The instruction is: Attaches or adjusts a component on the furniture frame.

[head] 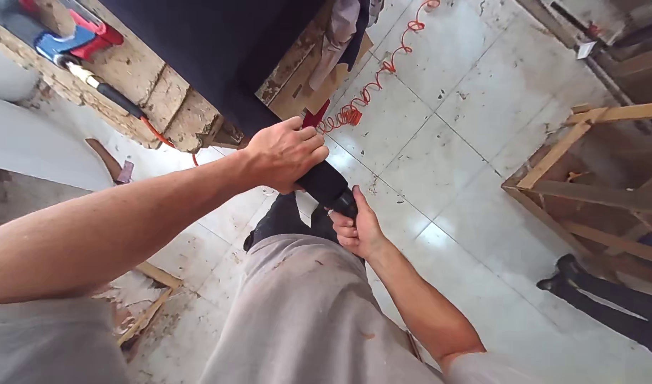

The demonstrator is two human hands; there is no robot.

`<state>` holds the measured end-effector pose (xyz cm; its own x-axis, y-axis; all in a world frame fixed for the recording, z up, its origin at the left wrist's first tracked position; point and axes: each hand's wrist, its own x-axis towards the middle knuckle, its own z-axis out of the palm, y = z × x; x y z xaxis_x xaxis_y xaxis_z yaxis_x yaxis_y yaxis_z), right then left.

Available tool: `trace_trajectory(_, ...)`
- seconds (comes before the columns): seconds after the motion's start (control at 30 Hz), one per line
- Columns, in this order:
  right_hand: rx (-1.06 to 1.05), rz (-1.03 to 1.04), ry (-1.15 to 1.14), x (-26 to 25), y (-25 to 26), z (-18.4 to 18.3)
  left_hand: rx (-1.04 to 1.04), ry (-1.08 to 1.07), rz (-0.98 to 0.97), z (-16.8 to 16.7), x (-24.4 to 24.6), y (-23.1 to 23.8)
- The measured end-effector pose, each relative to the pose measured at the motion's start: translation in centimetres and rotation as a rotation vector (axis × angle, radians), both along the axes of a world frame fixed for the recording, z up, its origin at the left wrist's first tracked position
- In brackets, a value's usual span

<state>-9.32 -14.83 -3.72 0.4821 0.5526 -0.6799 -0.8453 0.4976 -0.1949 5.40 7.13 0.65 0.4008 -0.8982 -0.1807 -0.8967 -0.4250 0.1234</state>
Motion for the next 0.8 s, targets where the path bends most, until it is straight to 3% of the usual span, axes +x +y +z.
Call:
trace_trajectory(0.07,0.043,0.089,0.011,0.4,-0.5,-0.4,0.015,-0.001,-0.002,0.2,-0.1,0.1)
trace_trajectory(0.13,-0.395,0.233,-0.329,0.2,-1.0,-0.3,0.014,-0.001,-0.006,0.2,-0.2,0.1)
trace_trajectory(0.2,-0.938,0.327,-0.871,-0.8,-1.6,-0.3,-0.003,-0.006,-0.013,-0.1,0.0,0.1)
trace_trajectory(0.27,-1.230,0.332,-1.193,-1.5,-1.5,-1.3,0.004,-0.009,-0.011,-0.2,0.2,0.0)
trace_trajectory(0.33,-1.228,0.240,-1.187,-1.6,-0.8,-2.3,0.012,-0.002,-0.011,-0.3,0.1,0.0)
trace_trajectory(0.37,-1.079,0.187,-1.051,-1.2,-0.6,-2.3,0.014,-0.006,-0.012,-0.3,0.2,0.0)
trace_trajectory(0.47,-0.260,0.107,-0.280,0.3,-0.3,-1.0,0.010,-0.013,-0.013,-0.3,0.2,0.1)
trace_trajectory(0.5,-0.094,0.112,-0.109,0.6,-0.5,-1.0,0.007,-0.017,-0.018,-0.2,0.2,0.0)
trace_trajectory(0.53,-0.084,0.143,-0.071,0.9,-0.7,-1.0,0.010,-0.020,-0.021,-0.2,0.2,-0.1)
trace_trajectory(0.6,-0.505,0.272,-0.351,0.9,-1.1,-0.5,0.010,-0.025,-0.017,-0.1,0.1,0.0)
trace_trajectory(0.67,-1.035,0.323,-0.888,-0.5,-1.5,-0.6,0.004,-0.026,-0.017,-0.2,0.2,0.1)
trace_trajectory(0.7,-1.180,0.329,-1.090,-1.1,-1.5,-1.0,-0.002,-0.023,-0.016,-0.3,0.3,0.1)
trace_trajectory(0.73,-1.253,0.326,-1.199,-1.4,-1.3,-1.5,-0.011,-0.015,-0.015,-0.3,0.3,0.1)
trace_trajectory(0.8,-1.192,0.269,-1.105,-1.4,-0.8,-1.7,-0.017,-0.002,-0.020,-0.4,0.2,0.1)
